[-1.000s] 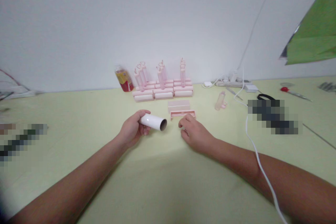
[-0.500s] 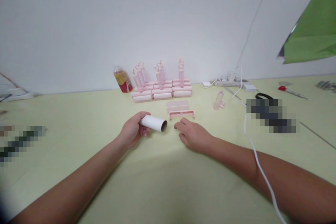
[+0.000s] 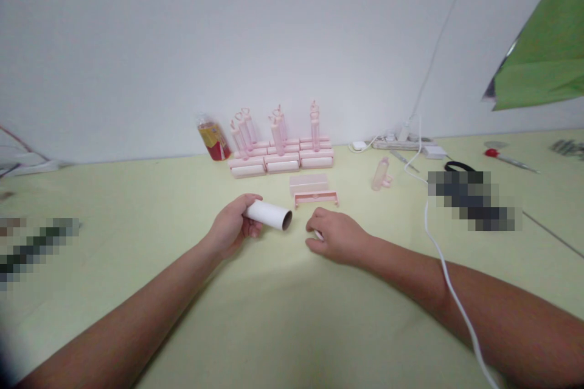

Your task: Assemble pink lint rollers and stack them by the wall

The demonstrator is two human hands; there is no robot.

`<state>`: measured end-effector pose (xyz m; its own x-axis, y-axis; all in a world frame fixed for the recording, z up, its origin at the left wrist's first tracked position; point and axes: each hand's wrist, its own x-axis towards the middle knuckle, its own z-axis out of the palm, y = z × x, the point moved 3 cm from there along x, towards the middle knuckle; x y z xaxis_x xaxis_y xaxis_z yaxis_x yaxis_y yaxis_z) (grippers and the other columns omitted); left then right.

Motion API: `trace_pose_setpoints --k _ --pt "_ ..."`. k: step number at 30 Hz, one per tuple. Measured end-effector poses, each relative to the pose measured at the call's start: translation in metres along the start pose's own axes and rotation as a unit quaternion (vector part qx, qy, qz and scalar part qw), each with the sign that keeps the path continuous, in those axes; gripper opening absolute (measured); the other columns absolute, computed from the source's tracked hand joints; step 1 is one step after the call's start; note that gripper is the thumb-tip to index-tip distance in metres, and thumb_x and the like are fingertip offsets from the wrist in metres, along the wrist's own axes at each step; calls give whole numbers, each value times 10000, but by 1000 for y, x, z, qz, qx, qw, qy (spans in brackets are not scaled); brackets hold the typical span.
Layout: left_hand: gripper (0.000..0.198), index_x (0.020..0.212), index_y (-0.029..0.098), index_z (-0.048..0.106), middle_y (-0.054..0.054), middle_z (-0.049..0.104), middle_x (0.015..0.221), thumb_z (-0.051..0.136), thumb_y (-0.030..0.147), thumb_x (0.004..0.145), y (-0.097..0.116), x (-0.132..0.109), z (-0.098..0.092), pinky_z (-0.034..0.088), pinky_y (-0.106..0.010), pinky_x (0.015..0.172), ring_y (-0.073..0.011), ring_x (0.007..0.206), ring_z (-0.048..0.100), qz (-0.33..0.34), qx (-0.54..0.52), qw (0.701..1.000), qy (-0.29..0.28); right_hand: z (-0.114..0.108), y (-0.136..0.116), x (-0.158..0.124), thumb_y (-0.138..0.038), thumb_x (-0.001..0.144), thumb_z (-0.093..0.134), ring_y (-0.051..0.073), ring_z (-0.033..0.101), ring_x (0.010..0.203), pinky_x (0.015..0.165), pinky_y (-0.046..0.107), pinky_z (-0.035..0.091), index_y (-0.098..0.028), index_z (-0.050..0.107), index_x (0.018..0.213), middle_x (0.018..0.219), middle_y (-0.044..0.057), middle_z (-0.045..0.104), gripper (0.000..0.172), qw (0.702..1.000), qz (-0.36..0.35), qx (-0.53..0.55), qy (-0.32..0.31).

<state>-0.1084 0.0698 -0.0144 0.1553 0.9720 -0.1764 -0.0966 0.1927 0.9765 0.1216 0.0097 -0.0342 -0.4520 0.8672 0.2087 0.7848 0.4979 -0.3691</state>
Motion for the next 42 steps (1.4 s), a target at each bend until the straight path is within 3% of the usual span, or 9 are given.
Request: trace_pose_setpoints --k 4,11,28,32,36,42 --pt "254 1007 161 573 0 551 589 564 331 818 -1 1 -1 423 -192 327 -119 416 527 4 5 1000 -9 -2 0 1 -338 816 662 140 542 702 677 270 393 -171 700 987 931 51 617 242 1000 4 13 -1" --pt "262 1001 156 572 4 549 609 589 329 805 -1 -1 1 424 -191 321 -115 409 536 4 -1 1000 -10 -10 -5 -1 -215 772 616 159 556 750 719 273 412 -173 693 973 911 48 600 219 1000 -26 12 -12" --pt "232 998 166 562 1 555 625 569 327 831 -1 0 0 438 -197 331 -119 431 546 6 17 1000 -25 -23 -12 -4 -185 764 605 182 564 765 708 284 412 -176 675 903 891 56 583 156 993 -68 17 -92" --pt "238 1001 165 562 5 549 618 572 330 829 -2 1 -1 440 -199 335 -119 432 543 9 17 999 -31 -20 -12 -2 -169 767 597 161 537 720 672 272 396 -169 648 800 826 41 571 61 997 -59 24 -54" --pt "245 1008 167 563 2 557 627 572 338 833 -4 2 -1 448 -197 344 -119 444 550 10 13 999 -32 -16 -12 0 -158 795 583 140 532 687 656 255 405 -162 654 864 792 24 570 99 995 -6 94 14" --pt "262 998 160 558 6 550 612 595 348 819 -3 1 0 442 -199 337 -118 430 540 3 6 999 -37 -14 -24 -6 -287 750 697 184 541 841 759 293 434 -184 617 949 969 54 555 238 998 -32 47 -11"
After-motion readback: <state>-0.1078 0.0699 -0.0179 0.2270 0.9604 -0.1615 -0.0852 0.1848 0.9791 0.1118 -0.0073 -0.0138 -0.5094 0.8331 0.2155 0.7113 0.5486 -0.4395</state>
